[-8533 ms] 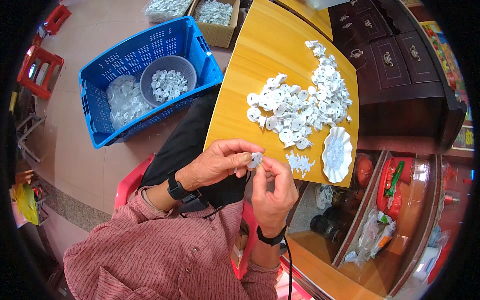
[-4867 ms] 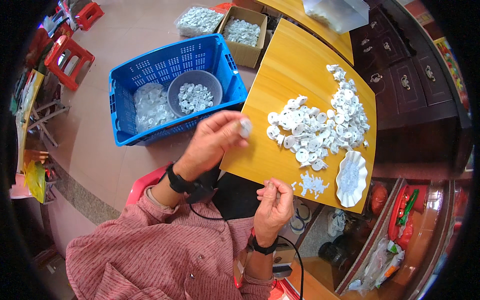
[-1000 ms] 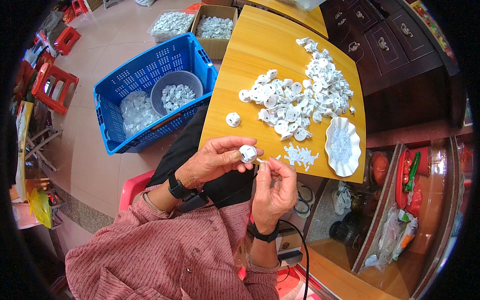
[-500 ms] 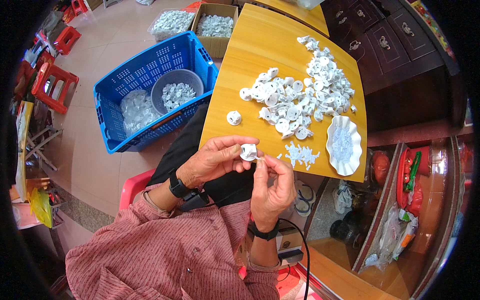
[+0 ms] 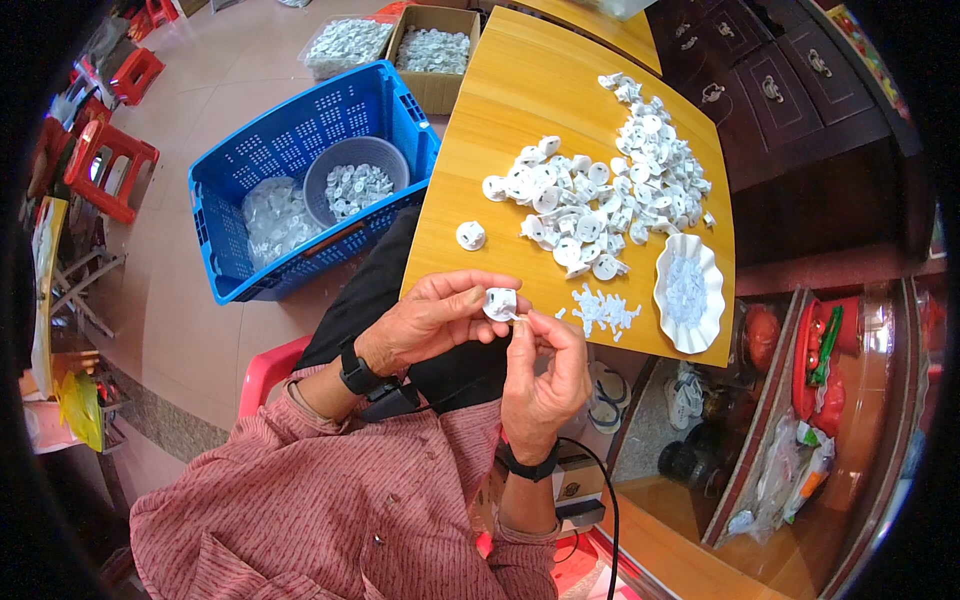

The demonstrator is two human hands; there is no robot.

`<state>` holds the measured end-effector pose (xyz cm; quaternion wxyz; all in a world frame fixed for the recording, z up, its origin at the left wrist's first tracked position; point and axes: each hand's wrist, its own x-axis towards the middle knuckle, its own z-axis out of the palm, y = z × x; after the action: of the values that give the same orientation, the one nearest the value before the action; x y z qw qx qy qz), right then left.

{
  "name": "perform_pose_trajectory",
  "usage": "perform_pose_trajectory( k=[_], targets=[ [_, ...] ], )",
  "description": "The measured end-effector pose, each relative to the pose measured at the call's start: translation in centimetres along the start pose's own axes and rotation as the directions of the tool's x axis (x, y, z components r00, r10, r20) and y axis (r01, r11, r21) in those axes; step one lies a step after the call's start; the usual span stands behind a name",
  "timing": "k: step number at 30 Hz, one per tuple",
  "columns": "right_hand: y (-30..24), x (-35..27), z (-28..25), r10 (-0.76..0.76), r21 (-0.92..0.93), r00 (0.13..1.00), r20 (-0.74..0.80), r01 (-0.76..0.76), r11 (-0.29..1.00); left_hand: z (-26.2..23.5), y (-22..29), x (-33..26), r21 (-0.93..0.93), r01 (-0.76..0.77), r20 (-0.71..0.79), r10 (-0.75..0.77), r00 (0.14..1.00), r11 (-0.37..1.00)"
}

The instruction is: Assembling small white plastic components by hand.

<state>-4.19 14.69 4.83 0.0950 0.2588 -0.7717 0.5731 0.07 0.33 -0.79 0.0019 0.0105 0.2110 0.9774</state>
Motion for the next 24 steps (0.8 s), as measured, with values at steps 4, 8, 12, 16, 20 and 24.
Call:
perform_pose_trajectory(
  k=[4,8,12,16,20,24],
  targets=[
    [-0.02,-0.03,0.09,0.003,0.013,1.0,-0.01,-0.002,1.0,-0.23,-0.08,0.0,0.001,-0.001,0.006,0.001,1.0,1.0],
    [0.03,-0.02,0.05,-0.01,-0.008,1.0,0.006,0.01,1.0,-0.3,-0.15,-0.04,0.002,-0.005,0.018,0.005,1.0,1.0],
    [-0.13,0.06,0.07,-0.05,-0.053,0.998,0.024,0.051,0.997,-0.16,-0.15,-0.05,0.006,-0.009,0.02,0.008,1.0,1.0],
    [-0.59,0.24,0.06,-0.105,-0.12,0.994,0.04,0.109,0.987,-0.22,-0.25,0.05,0.018,-0.017,0.024,0.017,1.0,1.0],
    [-0.47,0.27,-0.04,-0.122,-0.14,0.992,0.035,0.126,0.982,-0.02,-0.15,0.09,0.033,-0.019,0.038,0.018,0.999,0.999],
    [-0.3,0.23,-0.08,-0.119,-0.137,0.993,0.026,0.122,0.983,-0.44,-0.18,0.17,0.013,0.0,0.063,-0.001,0.998,1.0]
  ],
)
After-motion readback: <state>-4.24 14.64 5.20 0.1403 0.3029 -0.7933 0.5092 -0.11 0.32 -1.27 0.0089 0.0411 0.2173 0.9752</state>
